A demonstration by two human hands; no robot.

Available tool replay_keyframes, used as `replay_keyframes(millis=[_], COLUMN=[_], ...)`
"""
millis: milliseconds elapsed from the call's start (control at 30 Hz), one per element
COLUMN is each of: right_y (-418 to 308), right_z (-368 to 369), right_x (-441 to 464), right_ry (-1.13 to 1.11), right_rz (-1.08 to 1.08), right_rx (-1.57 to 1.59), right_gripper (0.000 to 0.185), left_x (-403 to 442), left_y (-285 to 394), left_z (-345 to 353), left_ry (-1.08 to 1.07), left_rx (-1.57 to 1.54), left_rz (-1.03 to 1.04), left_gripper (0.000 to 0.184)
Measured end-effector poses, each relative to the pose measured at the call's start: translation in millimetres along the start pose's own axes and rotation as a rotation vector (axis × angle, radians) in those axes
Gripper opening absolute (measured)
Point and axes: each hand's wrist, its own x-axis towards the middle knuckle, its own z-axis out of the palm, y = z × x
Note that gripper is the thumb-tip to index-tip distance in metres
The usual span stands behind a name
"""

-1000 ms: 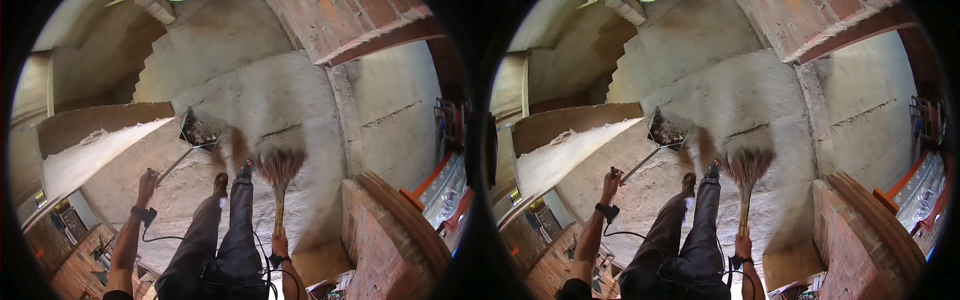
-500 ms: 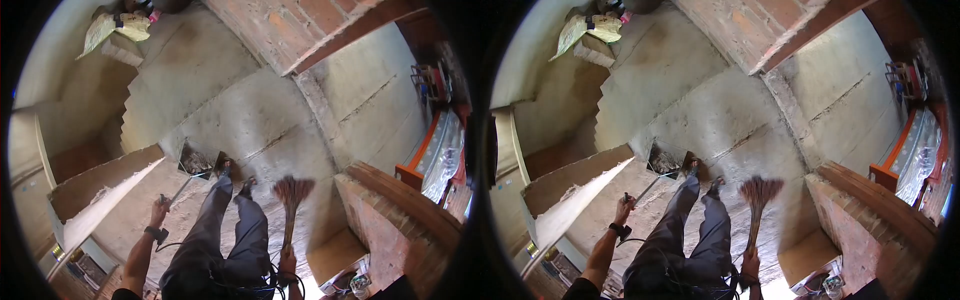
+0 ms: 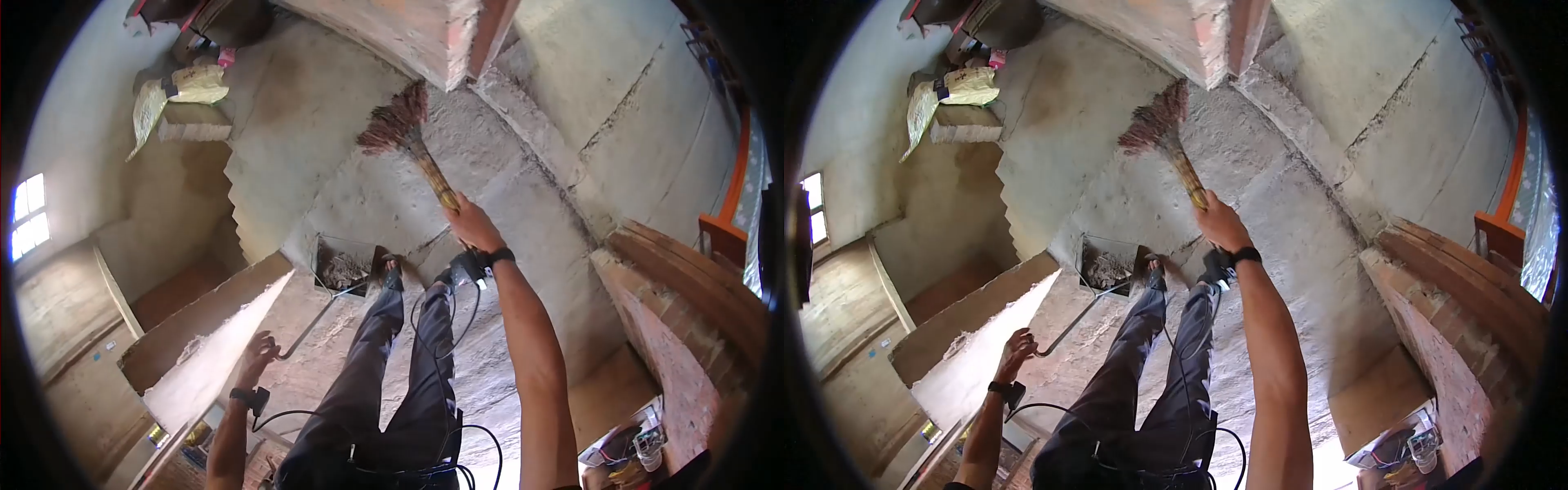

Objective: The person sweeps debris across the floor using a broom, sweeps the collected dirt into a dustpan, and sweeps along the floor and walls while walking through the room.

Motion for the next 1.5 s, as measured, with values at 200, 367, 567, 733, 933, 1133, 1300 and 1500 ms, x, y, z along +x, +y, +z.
replay_keyframes(millis=[200,367,567,733,933,1133,1300,1500], right_y=[116.4,153.4,58.4,42.7,48.9,74.7,32.0,-5.2], right_z=[23.7,65.0,-1.4,-33.3,-50.9,-5.5,77.9,33.4], right_x=[-251.8,-433.6,-409.2,-268.7,-71.6,-172.5,-263.6,-251.2], right_ry=[0.144,0.268,0.319,0.249,0.289,0.396,0.581,0.474], right_rz=[0.465,0.783,0.768,0.341,0.257,0.575,0.848,0.680], right_rx=[0.237,0.423,0.601,0.124,0.094,0.498,0.745,0.743], right_gripper=[0.049,0.044,0.034,0.057,0.039,0.039,0.043,0.046], left_x=[-18.0,15.9,36.8,46.9,79.1,97.3,120.6,105.3], left_y=[3.8,17.6,144.0,268.7,356.1,372.2,353.0,350.0], left_z=[-26.5,-29.2,84.9,168.2,167.7,158.6,171.0,202.9], left_ry=[0.120,0.187,-0.417,-0.702,-0.793,-0.887,-0.928,-0.857], left_rx=[0.241,0.573,0.597,0.932,1.101,1.351,1.507,1.811], left_rz=[0.062,0.693,0.448,0.538,0.586,0.623,0.936,0.915], left_gripper=[0.076,0.056,0.051,0.061,0.070,0.068,0.089,0.107])
